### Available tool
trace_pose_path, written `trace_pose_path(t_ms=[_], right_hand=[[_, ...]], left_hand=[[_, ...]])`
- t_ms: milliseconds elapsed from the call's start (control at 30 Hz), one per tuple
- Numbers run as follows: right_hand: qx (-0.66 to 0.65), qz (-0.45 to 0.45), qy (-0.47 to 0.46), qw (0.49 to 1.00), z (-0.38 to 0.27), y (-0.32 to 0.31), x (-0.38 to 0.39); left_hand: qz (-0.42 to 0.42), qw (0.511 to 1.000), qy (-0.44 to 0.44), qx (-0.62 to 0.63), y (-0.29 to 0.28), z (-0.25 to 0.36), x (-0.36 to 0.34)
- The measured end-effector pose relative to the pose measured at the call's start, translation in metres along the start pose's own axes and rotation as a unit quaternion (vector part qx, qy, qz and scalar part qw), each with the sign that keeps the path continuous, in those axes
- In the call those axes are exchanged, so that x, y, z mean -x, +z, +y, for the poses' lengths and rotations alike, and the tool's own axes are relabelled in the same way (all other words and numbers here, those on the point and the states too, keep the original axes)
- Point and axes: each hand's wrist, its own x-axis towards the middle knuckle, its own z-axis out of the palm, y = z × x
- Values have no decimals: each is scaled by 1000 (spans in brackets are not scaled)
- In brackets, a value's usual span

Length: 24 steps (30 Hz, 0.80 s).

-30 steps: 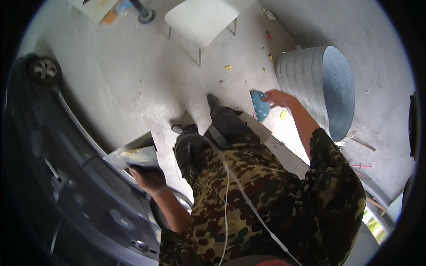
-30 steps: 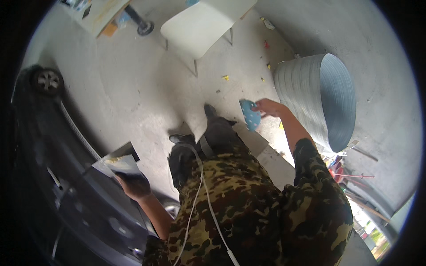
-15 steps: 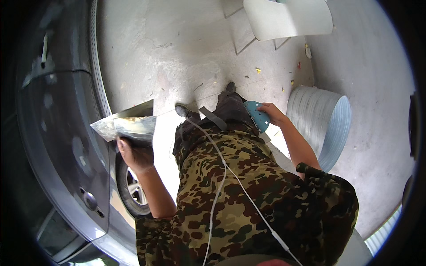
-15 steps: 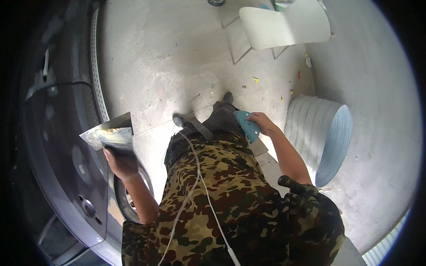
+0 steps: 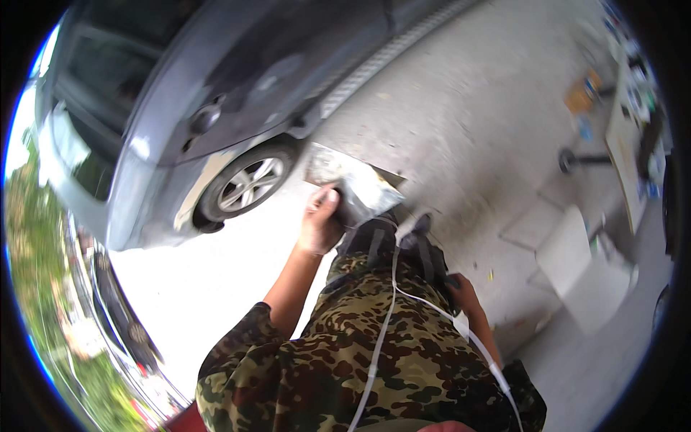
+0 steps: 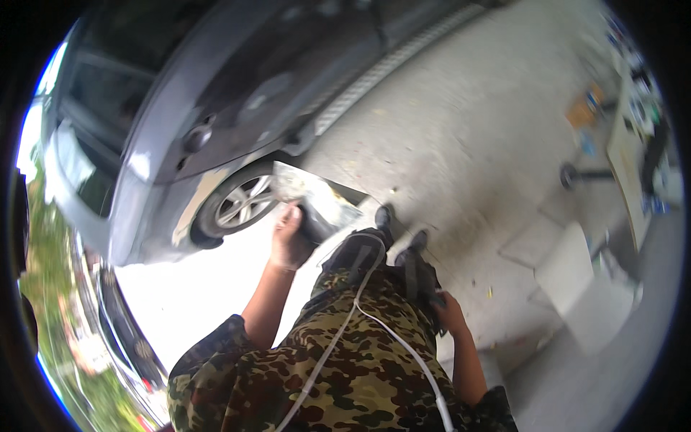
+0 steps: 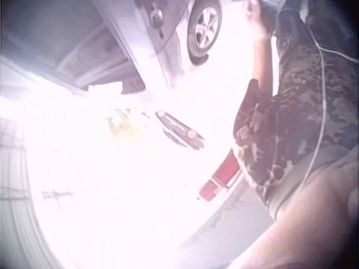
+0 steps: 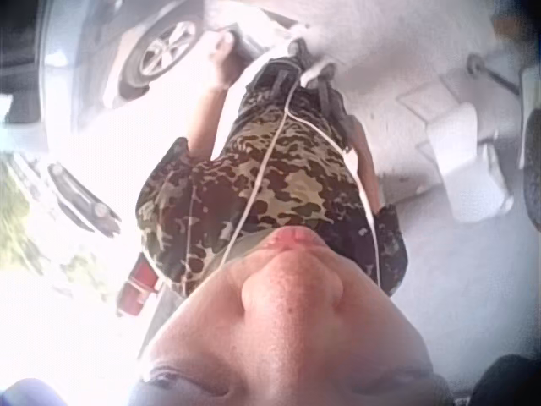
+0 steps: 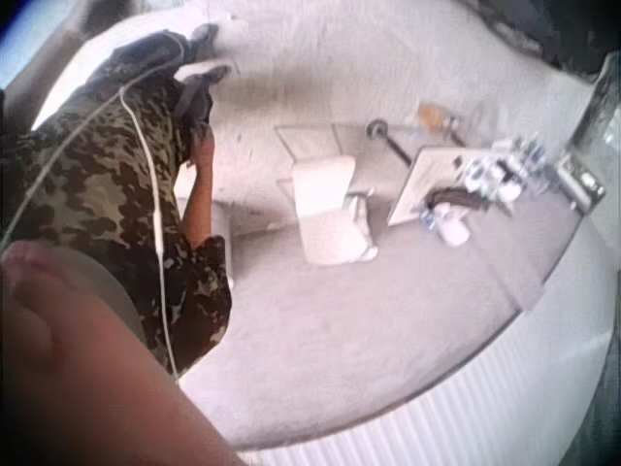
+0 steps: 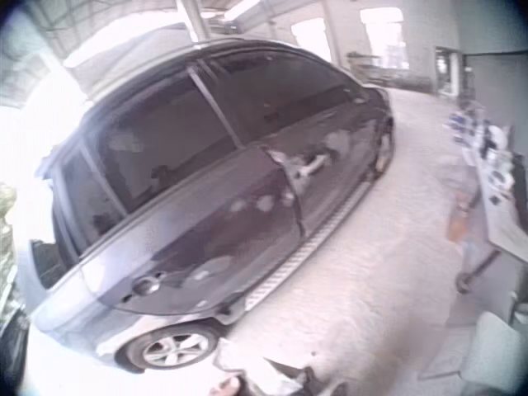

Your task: The person applies body filler to the front fender and rear quarter panel of a dark gray car using a putty knife and a mixing board. They spread the filler in smooth strokes, occasionally scrape excess material, and move around the vehicle to reach different areas.

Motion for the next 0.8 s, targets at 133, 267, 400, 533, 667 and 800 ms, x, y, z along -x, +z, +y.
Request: trace_pose_path(t_ms=[133,267,400,533,667,800], right_hand=[[104,-18,-34,994,-37,16,-18],[90,-68,-169,979,-97,44,-68],[145,-247,-9,958,-178,54,-114],[142,-335,-58,930,-246,98,-150],[193,-381,-18,904,-283,137,-175],[212,-347,12,914,-317,151,-182]], left_hand=[[-15,999,24,24,-33,45,15],[-23,996,81,41,-96,94,2],[-20,993,98,60,-148,136,-14],[-4,994,106,38,-190,185,-38],[-27,994,107,2,-234,235,-56],[-13,996,77,49,-261,272,-70]])
